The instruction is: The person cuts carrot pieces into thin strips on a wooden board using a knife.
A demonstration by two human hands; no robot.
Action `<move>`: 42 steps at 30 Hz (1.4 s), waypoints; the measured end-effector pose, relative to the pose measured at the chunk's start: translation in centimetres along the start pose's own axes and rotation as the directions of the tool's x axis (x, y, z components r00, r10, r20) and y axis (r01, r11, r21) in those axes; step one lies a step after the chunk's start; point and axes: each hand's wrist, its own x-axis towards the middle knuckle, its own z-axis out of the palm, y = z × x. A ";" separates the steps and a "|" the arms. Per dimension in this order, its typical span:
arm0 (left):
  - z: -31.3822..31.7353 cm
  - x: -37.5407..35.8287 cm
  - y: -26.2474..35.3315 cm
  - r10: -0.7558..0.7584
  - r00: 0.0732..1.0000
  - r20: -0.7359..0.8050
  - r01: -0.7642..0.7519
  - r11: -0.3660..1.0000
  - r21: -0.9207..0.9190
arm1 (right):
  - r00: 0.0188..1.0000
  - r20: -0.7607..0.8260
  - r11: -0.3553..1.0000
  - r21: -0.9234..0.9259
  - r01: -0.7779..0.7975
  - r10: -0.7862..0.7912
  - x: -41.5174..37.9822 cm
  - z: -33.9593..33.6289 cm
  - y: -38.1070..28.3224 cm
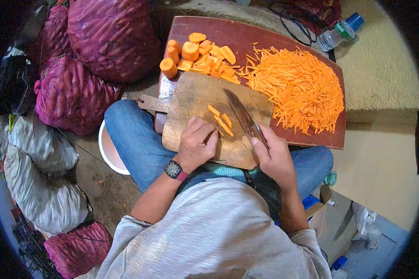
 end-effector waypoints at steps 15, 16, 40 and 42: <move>-1.6 1.1 -0.1 -0.224 0.958 -0.178 0.229 0.973 0.004 | 0.986 0.164 0.988 -0.142 0.063 -0.039 2.3 1.1 3.6; -1.5 1.1 -0.1 -0.172 0.971 -0.165 0.183 0.982 0.054 | 0.995 0.079 0.980 -0.184 0.074 -0.061 2.8 0.3 4.5; 6.3 16.5 3.8 0.210 0.969 0.127 -0.218 0.975 0.051 | 0.884 -0.094 0.693 -0.660 0.289 -0.458 4.4 -8.0 8.0; 9.2 18.9 2.9 0.218 0.952 0.212 -0.253 0.955 0.152 | 0.873 -0.083 0.664 -0.684 0.301 -0.481 4.3 -8.1 8.1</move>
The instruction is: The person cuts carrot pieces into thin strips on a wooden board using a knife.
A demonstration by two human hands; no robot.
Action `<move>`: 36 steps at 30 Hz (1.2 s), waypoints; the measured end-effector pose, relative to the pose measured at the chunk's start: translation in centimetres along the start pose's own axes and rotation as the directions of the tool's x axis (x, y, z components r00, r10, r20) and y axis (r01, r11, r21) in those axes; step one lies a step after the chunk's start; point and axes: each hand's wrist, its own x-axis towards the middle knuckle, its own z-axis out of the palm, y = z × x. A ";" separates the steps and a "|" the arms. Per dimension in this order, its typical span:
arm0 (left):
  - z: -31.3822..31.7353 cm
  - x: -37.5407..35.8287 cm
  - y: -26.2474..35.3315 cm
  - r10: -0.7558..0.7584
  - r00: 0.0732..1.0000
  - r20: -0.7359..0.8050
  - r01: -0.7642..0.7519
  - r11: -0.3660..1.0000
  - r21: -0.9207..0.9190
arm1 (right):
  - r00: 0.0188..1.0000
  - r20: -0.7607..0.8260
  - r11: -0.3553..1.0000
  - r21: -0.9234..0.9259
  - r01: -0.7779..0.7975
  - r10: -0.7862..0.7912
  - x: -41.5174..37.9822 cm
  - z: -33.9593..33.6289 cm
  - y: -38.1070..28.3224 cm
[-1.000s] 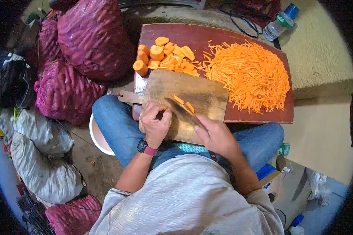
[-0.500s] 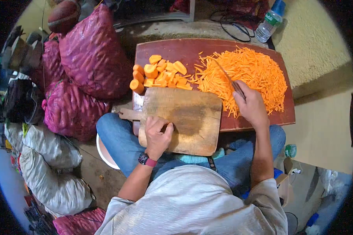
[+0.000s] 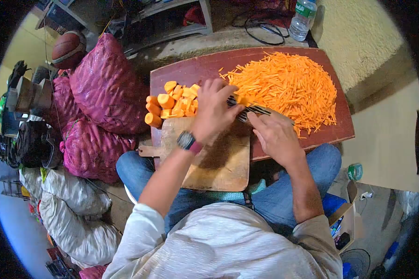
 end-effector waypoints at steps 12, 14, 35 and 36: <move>4.1 2.6 -0.1 0.033 0.967 0.252 -0.058 0.994 0.091 | 0.998 0.069 0.997 -0.081 0.006 -0.001 -0.3 0.0 0.0; 4.0 2.4 -0.5 0.058 0.969 0.242 -0.089 0.989 0.122 | 0.997 0.083 0.997 -0.073 0.004 0.002 -0.4 0.2 -0.2; 1.5 2.7 -13.0 -0.149 0.966 0.212 0.034 0.884 0.466 | 0.966 0.257 0.977 0.203 -0.068 0.013 -0.7 0.0 -1.9; 0.4 2.6 -13.3 -0.146 0.966 0.215 0.029 0.884 0.467 | 0.974 0.226 0.973 0.230 -0.036 -0.017 -0.6 0.0 -2.1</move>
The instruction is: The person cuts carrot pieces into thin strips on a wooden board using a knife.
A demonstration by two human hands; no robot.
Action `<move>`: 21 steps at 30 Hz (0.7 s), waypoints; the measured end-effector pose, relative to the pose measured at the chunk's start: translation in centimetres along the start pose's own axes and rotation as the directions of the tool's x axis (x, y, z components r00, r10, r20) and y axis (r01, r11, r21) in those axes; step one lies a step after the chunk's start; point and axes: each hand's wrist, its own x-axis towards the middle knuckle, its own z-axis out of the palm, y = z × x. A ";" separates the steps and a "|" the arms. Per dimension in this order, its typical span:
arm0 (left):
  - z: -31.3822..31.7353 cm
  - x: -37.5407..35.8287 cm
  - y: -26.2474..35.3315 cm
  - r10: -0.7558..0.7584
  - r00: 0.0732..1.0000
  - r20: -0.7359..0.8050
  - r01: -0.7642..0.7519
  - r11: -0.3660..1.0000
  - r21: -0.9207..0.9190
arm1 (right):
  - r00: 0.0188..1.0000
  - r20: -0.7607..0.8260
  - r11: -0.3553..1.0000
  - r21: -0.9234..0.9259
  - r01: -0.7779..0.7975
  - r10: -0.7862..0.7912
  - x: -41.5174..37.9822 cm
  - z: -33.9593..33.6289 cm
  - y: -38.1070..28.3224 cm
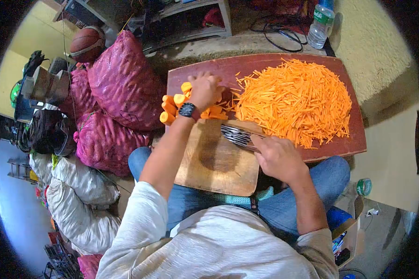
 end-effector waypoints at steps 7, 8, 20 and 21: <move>0.2 -1.3 -2.5 -0.086 0.968 0.234 0.055 0.989 0.138 | 0.999 0.008 0.998 0.045 0.031 -0.032 0.3 0.7 -0.2; 0.3 -1.3 -2.3 -0.093 0.966 0.240 0.069 0.992 0.106 | 0.999 0.011 0.999 0.042 0.031 -0.031 0.2 0.9 0.0; -6.4 -11.8 5.0 0.054 0.937 -0.345 -0.141 0.963 -0.231 | 0.984 0.152 0.985 0.131 -0.116 0.096 0.5 0.6 0.5; -7.1 -13.8 6.7 0.068 0.936 -0.344 -0.145 0.968 -0.205 | 0.975 0.177 0.977 0.138 -0.162 0.136 0.7 -0.1 0.0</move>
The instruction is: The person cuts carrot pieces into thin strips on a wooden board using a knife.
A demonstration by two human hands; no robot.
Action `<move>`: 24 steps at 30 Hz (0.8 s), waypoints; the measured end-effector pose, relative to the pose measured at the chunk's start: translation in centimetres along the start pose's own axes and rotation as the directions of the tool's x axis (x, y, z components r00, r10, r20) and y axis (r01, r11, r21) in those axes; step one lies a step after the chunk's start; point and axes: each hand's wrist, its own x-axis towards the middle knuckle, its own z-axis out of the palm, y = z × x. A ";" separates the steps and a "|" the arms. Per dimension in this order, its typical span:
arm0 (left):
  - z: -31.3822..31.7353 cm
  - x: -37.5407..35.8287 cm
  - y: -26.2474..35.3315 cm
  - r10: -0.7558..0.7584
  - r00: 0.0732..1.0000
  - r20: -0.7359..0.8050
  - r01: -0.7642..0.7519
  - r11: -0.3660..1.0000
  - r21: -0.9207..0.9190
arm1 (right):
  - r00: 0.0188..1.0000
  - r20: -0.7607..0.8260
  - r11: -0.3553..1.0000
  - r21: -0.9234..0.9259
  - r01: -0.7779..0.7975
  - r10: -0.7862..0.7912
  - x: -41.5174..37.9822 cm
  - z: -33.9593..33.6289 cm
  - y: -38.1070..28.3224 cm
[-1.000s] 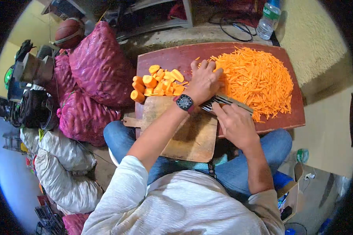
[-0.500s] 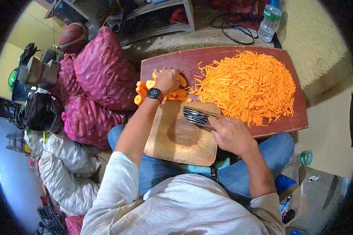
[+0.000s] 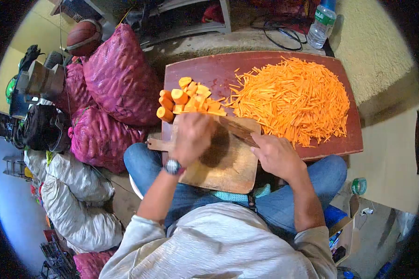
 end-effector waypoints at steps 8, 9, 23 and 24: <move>-1.1 -8.2 6.4 -0.127 0.965 0.229 0.177 0.961 -0.211 | 0.996 -0.071 0.996 0.062 0.062 -0.057 -0.8 0.8 -1.6; -1.4 -8.3 5.8 -0.143 0.957 0.251 0.194 0.963 -0.190 | 0.992 -0.087 0.991 0.088 0.098 -0.090 -0.8 1.1 -1.9; -3.3 -9.6 3.3 -0.085 0.939 0.334 0.139 0.980 -0.140 | 0.997 0.075 0.956 0.293 -0.023 0.001 -0.9 4.9 -8.2; -3.3 -9.8 3.3 -0.069 0.937 0.342 0.110 0.989 -0.101 | 0.998 0.062 0.946 0.324 -0.026 0.006 -1.0 4.7 -8.6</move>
